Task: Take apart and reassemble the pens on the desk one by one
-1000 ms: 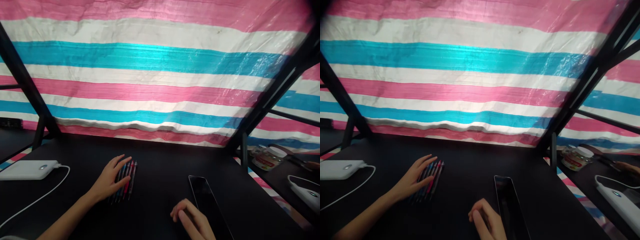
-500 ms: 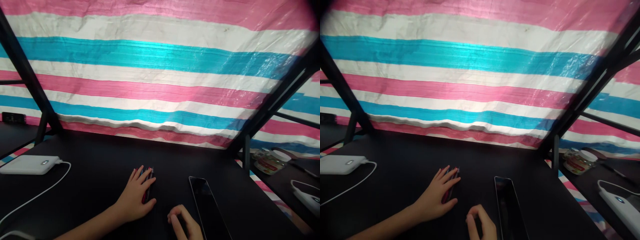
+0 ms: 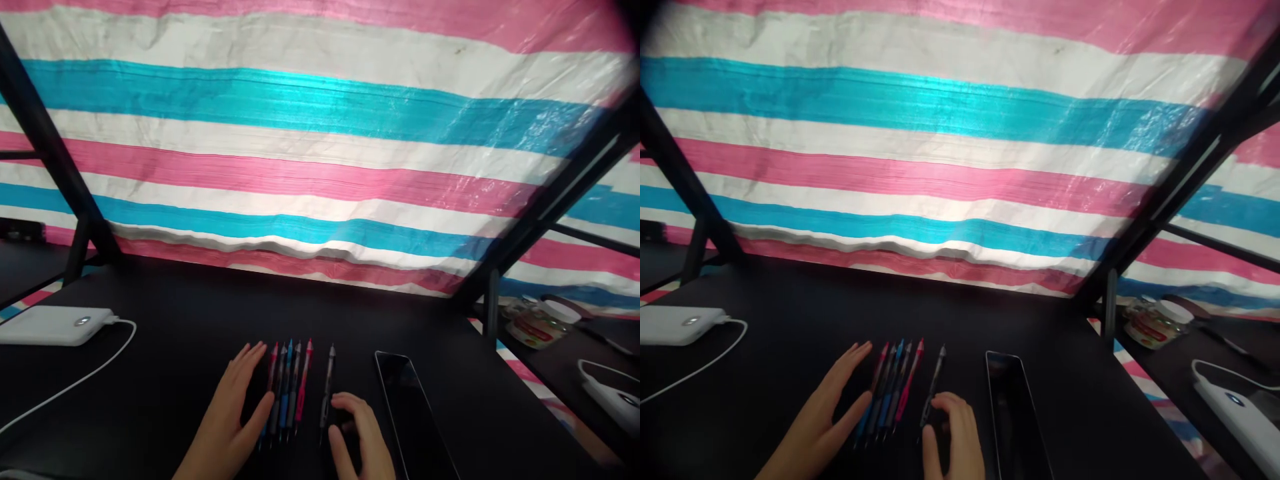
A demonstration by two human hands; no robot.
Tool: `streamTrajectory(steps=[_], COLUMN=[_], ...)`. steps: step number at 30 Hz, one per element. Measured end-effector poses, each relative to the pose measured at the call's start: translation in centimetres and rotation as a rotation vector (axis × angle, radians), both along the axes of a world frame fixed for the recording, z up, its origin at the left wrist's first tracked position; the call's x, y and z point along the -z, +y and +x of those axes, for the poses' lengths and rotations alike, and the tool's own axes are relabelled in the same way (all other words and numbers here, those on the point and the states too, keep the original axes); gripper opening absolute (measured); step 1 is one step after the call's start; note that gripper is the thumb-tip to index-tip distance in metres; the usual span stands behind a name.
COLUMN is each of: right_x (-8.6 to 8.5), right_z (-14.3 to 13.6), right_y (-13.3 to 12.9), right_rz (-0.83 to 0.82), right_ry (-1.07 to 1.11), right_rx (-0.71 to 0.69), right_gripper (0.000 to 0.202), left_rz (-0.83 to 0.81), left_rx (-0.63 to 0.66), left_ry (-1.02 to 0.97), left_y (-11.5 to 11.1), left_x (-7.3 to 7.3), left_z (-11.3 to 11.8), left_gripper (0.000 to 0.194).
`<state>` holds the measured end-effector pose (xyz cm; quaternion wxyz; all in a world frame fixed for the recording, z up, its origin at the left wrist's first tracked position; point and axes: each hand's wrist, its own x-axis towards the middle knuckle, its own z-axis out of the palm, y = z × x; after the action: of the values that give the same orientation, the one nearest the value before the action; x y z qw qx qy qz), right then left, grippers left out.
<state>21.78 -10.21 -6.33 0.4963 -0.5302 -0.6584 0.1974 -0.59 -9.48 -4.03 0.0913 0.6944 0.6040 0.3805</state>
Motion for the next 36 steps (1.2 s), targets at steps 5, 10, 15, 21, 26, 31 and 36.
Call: streamTrajectory(steps=[5, 10, 15, 21, 26, 31, 36], right_x=[1.6, 1.9, 0.2, -0.8, -0.5, -0.5, -0.8], right_z=[-0.3, 0.3, 0.4, 0.4, 0.2, 0.2, 0.4], right_y=[0.2, 0.6, 0.6, 0.2, 0.0, -0.2, -0.3], right_rz=[0.108, 0.152, 0.190, 0.185, 0.177, 0.175, 0.153], right_ry=[-0.366, -0.604, -0.664, -0.610, -0.599, -0.538, -0.465], right_rx=[0.065, -0.018, -0.107, -0.092, -0.050, -0.039, -0.036], right_gripper=[0.046, 0.042, 0.046, 0.038, 0.039, 0.038, 0.033], left_rz=[0.175, 0.243, 0.203, 0.137, 0.107, 0.082, 0.092], left_rx=[-0.058, 0.011, 0.059, 0.073, 0.079, 0.265, 0.274], left_ry=[0.237, 0.291, 0.257, 0.178, 0.156, 0.334, 0.341], left_y=[-2.6, -2.4, -1.7, -2.0, -2.4, -2.4, -1.8], left_x=[1.1, 0.4, -0.2, -0.2, -0.1, 0.0, 0.4], left_z=[-0.5, 0.7, 2.2, 2.5, 2.1, 1.7, 0.8], left_gripper=[0.039, 0.034, 0.034, 0.036, 0.040, 0.071, 0.069])
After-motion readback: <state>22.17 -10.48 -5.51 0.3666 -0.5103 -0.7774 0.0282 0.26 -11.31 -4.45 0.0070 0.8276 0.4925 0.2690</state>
